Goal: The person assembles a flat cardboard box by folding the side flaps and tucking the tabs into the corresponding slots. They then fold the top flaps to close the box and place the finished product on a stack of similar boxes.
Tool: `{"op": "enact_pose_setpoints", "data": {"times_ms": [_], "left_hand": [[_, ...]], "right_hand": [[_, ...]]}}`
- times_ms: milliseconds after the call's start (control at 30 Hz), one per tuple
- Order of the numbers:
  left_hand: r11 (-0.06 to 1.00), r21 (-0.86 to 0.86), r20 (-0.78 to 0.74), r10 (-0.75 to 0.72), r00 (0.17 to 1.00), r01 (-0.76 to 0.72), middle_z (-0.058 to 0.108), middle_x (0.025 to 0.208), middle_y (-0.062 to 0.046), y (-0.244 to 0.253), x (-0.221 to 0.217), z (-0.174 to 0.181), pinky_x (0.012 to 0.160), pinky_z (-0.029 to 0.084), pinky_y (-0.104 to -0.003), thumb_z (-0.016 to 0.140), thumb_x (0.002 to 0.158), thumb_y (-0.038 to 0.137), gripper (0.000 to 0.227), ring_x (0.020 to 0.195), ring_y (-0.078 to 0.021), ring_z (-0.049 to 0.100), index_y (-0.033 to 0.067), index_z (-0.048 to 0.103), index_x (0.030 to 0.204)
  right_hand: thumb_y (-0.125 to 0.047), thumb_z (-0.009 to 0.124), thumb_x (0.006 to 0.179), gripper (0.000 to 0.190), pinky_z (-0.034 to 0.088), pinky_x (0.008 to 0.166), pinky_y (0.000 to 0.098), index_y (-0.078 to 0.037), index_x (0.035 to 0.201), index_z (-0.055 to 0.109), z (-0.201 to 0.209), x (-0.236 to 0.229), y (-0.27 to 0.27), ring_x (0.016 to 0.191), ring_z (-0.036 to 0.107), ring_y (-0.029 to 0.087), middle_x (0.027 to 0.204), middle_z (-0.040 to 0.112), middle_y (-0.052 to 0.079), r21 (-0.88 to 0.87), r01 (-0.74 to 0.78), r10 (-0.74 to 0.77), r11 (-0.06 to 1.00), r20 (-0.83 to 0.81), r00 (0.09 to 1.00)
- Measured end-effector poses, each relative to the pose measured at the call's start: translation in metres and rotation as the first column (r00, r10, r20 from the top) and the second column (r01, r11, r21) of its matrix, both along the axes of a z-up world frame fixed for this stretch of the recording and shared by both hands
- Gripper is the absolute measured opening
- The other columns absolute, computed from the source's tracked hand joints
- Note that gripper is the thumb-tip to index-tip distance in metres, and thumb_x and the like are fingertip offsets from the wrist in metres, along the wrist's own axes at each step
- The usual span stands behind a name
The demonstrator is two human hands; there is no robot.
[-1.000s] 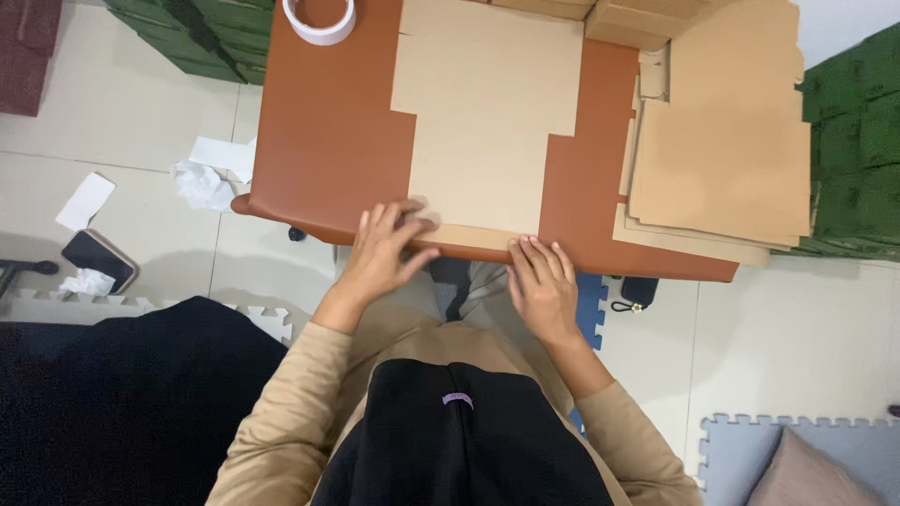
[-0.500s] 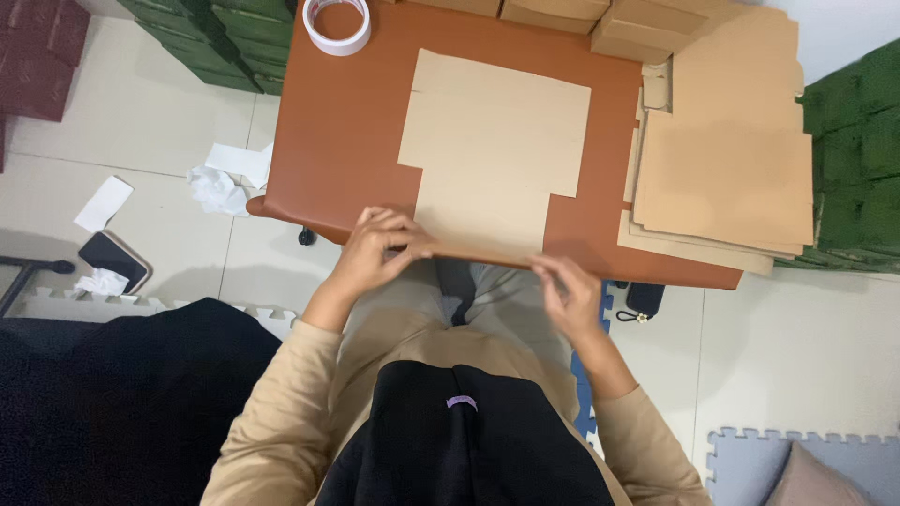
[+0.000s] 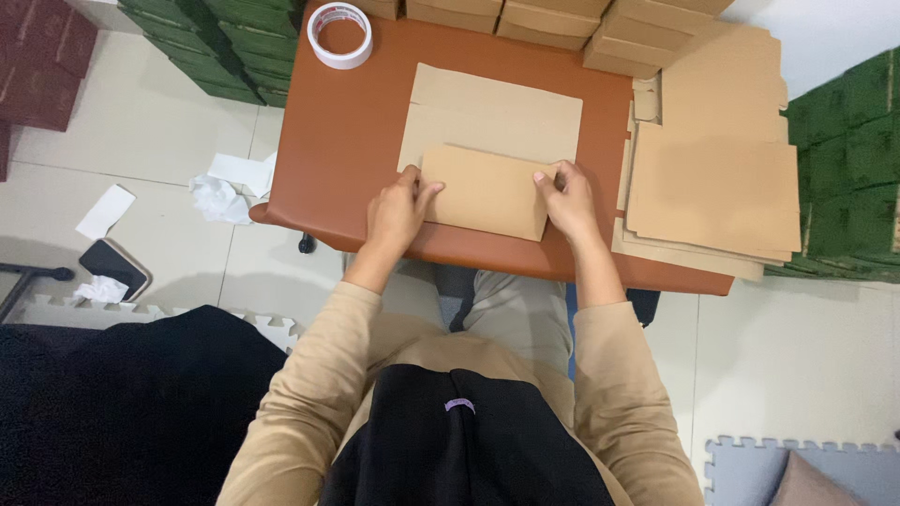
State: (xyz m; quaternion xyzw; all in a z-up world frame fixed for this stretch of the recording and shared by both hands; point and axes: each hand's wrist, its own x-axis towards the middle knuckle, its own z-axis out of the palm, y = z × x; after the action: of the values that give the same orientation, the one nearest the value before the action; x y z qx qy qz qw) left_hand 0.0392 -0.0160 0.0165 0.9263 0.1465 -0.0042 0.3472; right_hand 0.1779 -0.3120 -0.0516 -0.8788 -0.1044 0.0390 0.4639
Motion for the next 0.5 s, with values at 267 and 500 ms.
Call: {"op": "enact_pose_setpoints", "data": {"times_ms": [267, 500], "left_hand": [[0.929, 0.362, 0.232, -0.171, 0.958, 0.078, 0.05, 0.139, -0.019, -0.007, -0.002, 0.011, 0.1, 0.041, -0.053, 0.062, 0.1, 0.037, 0.041, 0.123, -0.042, 0.052, 0.0178, 0.058, 0.136], [0.894, 0.365, 0.209, -0.351, 0.913, 0.261, 0.048, 0.153, -0.008, 0.002, 0.006, -0.005, 0.121, 0.016, -0.054, 0.044, 0.108, 0.032, 0.041, 0.147, -0.0276, 0.035, 0.0242, 0.052, 0.148]], "right_hand": [[-0.016, 0.073, 0.092, 0.036, 0.047, 0.082, 0.0437, -0.016, 0.126, 0.06, 0.052, -0.045, 0.043, 0.097, 0.058, 0.034, 0.105, 0.053, 0.01, -0.249, 0.136, -0.043, 0.959, 0.346, 0.937], [-0.014, 0.054, 0.107, 0.04, 0.01, 0.121, 0.0521, -0.006, 0.147, 0.053, 0.009, -0.065, 0.095, 0.147, 0.029, 0.036, 0.152, 0.046, 0.019, -0.575, 0.138, 0.193, 0.806, 0.476, 0.858]]}}
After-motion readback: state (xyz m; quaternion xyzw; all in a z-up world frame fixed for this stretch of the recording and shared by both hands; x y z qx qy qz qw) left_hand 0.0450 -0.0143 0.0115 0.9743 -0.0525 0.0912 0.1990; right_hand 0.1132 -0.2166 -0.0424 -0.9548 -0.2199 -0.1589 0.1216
